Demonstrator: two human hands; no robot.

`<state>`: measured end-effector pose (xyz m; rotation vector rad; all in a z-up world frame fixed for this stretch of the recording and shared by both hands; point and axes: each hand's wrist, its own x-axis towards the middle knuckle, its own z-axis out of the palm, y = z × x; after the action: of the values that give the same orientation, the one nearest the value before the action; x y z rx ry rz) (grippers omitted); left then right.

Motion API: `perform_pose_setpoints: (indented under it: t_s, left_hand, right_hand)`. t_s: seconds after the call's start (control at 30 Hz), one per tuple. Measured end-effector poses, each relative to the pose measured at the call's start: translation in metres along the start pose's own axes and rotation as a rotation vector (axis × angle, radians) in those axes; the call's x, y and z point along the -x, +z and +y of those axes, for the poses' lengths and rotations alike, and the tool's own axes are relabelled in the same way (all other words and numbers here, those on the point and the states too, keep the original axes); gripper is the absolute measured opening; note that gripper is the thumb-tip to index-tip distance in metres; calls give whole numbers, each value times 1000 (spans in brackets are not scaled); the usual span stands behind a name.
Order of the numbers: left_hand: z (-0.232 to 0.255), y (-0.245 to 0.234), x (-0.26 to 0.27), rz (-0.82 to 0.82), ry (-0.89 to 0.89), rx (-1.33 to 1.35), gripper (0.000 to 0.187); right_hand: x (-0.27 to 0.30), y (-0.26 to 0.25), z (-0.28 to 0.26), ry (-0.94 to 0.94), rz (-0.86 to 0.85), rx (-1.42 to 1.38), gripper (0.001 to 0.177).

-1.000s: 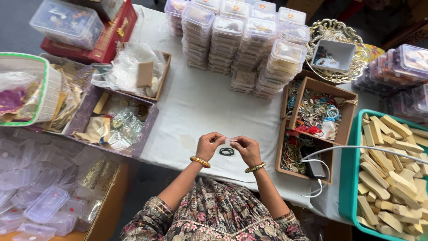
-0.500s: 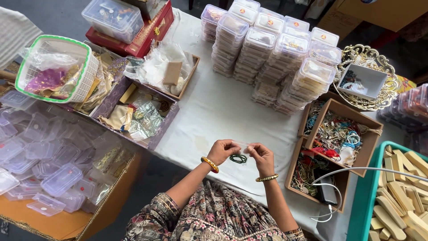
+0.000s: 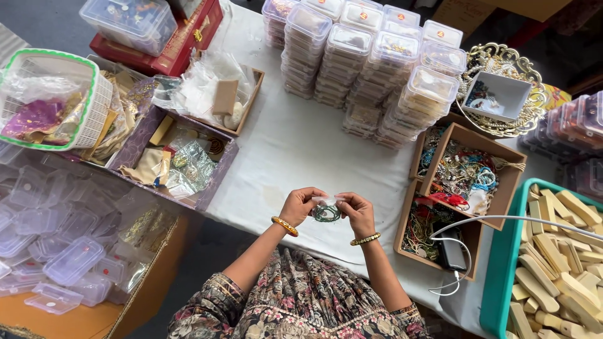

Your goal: The person wraps small jewelry items in tissue paper and places them into clear plastic containers. They repeat this process for several items, stacking the filled containers on the table.

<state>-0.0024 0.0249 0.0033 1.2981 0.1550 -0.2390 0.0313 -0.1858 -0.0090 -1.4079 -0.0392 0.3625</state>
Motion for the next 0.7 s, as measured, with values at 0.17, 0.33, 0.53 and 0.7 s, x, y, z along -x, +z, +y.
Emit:
perform_pose_setpoints:
  t_s: [0.17,0.33,0.53,0.7]
  left_hand:
    - [-16,-8,-7,-57,53,-27,29]
    - [18,-4,7,-103,-23,179,30]
    - [18,1,9,-51,-236,44,26]
    - [3,0,7,-24,-55,-99,26]
  right_hand:
    - [-1,-6,11,50,27,-146,14]
    - [-4,-12,19,25,-2,-189,17]
    - [-2,-13,23,-179,-102,29,17]
    - [15,37,-65,257,3,-220,33]
